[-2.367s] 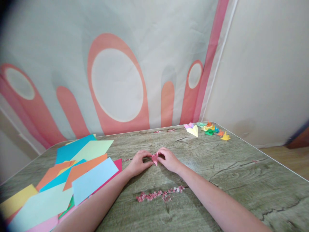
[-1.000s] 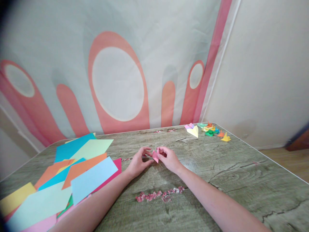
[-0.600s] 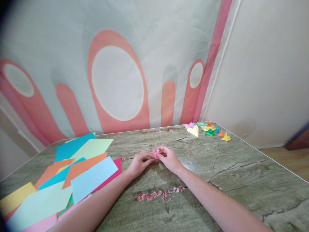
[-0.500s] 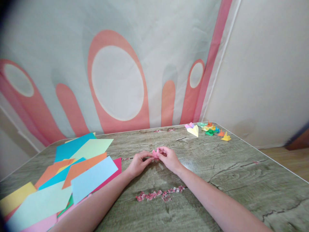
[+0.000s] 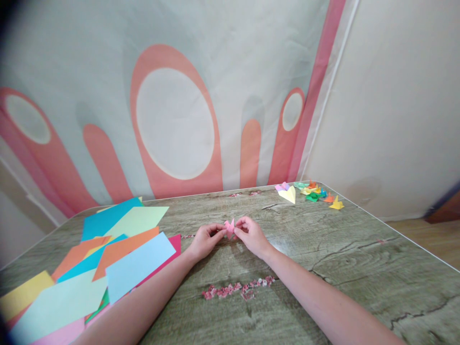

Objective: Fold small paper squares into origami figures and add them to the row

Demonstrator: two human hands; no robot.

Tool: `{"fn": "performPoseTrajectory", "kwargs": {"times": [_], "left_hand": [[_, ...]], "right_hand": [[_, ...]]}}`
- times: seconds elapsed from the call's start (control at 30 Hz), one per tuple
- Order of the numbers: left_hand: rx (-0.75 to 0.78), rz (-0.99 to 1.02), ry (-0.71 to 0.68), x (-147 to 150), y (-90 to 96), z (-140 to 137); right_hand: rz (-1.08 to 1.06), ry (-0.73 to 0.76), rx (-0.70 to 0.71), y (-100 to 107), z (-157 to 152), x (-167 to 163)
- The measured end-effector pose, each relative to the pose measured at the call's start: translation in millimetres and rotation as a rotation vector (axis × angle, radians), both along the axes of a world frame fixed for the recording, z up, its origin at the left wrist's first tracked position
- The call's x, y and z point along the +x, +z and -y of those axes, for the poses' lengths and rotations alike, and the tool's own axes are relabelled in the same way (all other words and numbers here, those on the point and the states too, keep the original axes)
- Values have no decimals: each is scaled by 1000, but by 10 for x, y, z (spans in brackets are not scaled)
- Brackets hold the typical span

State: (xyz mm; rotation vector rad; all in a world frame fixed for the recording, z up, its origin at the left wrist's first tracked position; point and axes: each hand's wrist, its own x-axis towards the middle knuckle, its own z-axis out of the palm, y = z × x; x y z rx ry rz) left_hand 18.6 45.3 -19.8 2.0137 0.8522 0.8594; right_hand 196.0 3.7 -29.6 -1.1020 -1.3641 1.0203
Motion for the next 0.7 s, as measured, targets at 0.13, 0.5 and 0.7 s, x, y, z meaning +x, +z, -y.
{"fn": "performPoseTrajectory", "kwargs": {"times": [0.13,0.5,0.7], "left_hand": [[-17,26,-11,3,8,-2],[-61,33,-20,7,20,7],[-112,139,-18,45,-45,0]], "right_hand": [[15,25,12,-4,-2,-6],[139,-13,70,-23,-10,-20],[105,-34,61,-60,-20,-33]]}}
